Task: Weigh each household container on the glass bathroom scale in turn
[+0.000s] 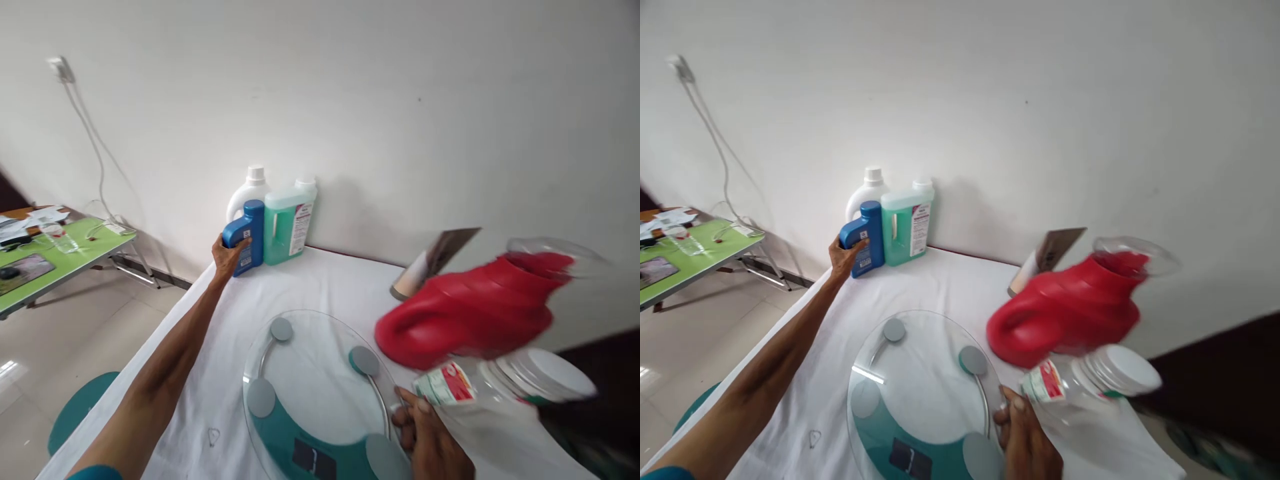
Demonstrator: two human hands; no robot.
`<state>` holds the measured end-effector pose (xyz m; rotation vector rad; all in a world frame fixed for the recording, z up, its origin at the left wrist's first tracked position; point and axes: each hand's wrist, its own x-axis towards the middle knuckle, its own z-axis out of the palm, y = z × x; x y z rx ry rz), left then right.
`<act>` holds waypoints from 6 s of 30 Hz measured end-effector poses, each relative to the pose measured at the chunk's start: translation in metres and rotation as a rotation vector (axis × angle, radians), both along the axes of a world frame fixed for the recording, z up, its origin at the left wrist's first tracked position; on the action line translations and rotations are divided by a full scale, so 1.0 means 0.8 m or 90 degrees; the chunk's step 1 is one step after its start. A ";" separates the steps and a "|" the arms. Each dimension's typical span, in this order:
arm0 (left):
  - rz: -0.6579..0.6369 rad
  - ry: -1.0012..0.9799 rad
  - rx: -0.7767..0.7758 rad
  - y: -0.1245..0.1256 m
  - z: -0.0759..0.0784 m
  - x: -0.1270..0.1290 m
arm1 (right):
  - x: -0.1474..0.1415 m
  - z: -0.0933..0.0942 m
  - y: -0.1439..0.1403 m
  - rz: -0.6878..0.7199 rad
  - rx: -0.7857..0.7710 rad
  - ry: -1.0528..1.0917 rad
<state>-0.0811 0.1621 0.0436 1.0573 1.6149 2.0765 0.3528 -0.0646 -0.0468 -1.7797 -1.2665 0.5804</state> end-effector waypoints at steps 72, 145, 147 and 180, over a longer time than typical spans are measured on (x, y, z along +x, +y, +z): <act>-0.373 -0.057 -0.105 -0.263 0.094 0.193 | -0.037 0.036 0.003 0.058 0.098 0.049; -0.327 -0.001 -0.123 -0.241 -0.066 0.090 | -0.033 0.022 0.001 0.070 0.084 -0.022; -0.331 -0.002 -0.124 -0.241 -0.065 0.091 | -0.033 0.021 0.001 0.073 0.086 -0.020; -0.331 0.021 -0.144 -0.240 -0.065 0.092 | -0.038 0.030 -0.003 0.057 0.065 -0.003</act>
